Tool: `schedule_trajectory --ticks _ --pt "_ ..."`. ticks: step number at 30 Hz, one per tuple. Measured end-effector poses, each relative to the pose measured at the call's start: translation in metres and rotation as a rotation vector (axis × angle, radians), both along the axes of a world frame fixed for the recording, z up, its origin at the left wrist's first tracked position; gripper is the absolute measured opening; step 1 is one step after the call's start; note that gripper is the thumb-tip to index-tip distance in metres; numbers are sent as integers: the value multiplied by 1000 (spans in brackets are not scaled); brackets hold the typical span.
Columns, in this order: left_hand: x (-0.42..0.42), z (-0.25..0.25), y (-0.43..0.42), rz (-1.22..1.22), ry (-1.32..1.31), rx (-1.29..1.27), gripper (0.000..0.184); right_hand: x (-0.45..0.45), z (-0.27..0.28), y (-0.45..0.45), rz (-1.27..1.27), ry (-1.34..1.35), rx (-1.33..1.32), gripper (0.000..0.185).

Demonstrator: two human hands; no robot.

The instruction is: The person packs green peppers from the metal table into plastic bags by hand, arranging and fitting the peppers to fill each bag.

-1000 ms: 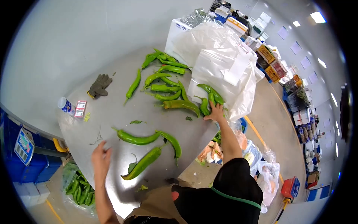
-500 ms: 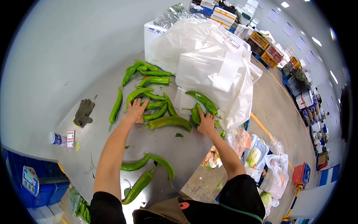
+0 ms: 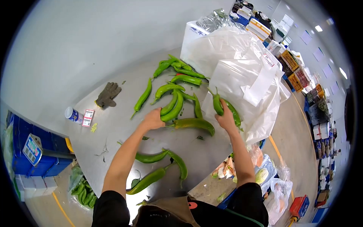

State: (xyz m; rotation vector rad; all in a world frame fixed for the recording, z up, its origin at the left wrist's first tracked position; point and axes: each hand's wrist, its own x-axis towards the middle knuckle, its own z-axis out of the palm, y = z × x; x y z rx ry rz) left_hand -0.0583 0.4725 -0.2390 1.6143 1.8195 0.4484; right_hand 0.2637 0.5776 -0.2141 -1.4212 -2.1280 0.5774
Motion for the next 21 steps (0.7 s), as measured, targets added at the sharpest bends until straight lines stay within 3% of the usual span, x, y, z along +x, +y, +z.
schedule_trajectory --ticks 7,9,10,11,13,14,15,18,21 --pt "-37 23 -112 276 -948 -10 58 -84 -98 42 -232 -688 -34 109" --pt "-54 26 -178 453 -1119 53 57 -84 -78 31 -149 -564 -113 112" --pt "-63 22 -208 506 -1169 105 57 -72 -103 43 -141 -566 33 104" --pt "-66 20 -239 567 -1241 158 57 -68 -97 48 -65 -434 -86 97" --pt "-71 16 -305 695 -1378 291 55 -50 -115 69 35 -347 50 75" --pt "-71 13 -340 752 -1450 368 53 -37 -137 94 172 -131 215 70" --pt "-69 11 -368 765 -1518 429 52 -40 -121 93 -25 -115 85 71" --pt "-59 -21 -450 1087 -1607 560 49 -62 -58 57 -199 -340 18 68" --pt "-62 -68 -507 1407 -1724 576 29 -109 14 -27 21 -153 201 68"
